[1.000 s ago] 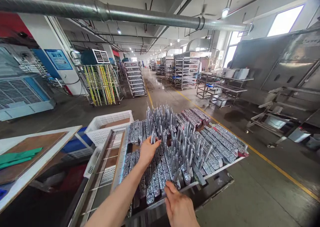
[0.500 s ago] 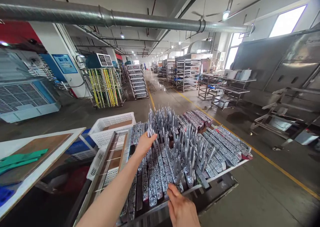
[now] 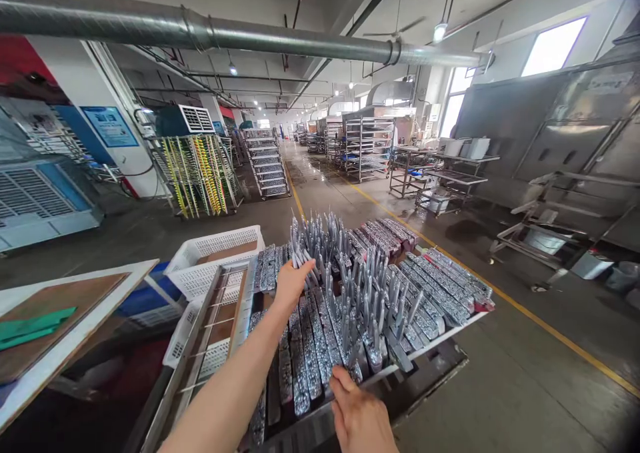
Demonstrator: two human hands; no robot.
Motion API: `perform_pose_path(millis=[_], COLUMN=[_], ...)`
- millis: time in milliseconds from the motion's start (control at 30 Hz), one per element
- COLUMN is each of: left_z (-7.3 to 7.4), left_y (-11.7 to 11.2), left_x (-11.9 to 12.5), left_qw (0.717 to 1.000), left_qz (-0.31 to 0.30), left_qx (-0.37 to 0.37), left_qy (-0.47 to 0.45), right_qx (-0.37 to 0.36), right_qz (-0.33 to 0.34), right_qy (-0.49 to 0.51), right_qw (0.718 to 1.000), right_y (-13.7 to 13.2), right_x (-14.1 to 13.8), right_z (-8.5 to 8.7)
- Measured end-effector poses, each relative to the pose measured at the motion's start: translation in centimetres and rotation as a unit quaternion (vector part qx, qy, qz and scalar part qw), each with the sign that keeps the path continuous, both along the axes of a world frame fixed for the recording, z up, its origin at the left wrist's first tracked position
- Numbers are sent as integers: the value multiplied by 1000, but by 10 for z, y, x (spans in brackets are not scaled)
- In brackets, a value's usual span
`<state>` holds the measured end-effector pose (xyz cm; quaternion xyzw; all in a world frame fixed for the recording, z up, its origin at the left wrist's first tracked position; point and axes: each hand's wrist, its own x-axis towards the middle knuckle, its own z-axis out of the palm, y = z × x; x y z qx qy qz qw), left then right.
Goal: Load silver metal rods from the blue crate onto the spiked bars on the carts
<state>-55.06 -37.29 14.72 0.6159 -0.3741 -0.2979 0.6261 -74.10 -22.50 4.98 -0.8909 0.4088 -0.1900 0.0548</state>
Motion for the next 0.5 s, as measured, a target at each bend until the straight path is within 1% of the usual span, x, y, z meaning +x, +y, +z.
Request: perform_pose_path(millis=[67, 133, 167, 200, 233, 267, 300, 367, 400, 433, 500], left_z=[21, 41, 48, 52, 53, 50, 44, 28, 20, 11, -4], left_y=[2, 16, 28, 43, 60, 79, 98, 132, 146, 157, 172], left_x=[5, 9, 10, 8, 5, 0, -7, -25, -35, -44, -59], left_qw=[998, 995, 993, 990, 988, 984, 972, 943, 924, 900, 847], left_qz=[17, 19, 13, 6, -2, -12, -16, -8, -11, -33, -77], left_qx=[-18, -34, -36, -31, -20, 0, 25, 57, 71, 85, 109], left_qy=[49, 95, 115, 135, 153, 177, 235, 328, 377, 427, 515], right_qx=[7, 11, 9, 5, -1, -12, -31, -83, -113, -140, -166], right_qz=[2, 8, 19, 35, 48, 54, 53, 23, 7, 1, 18], right_qy=[-9, -36, -60, -90, -126, -166, -207, -289, -327, -358, -392], right_qw=[1000, 999, 998, 995, 991, 985, 976, 953, 938, 923, 905], right_y=[-1, -2, -1, -1, 1, 3, 5, 11, 13, 14, 13], right_x=[0, -3, -5, -9, -12, -17, -20, -24, -24, -21, -9], right_z=[3, 3, 1, 0, -2, -2, -1, 6, 12, 19, 34])
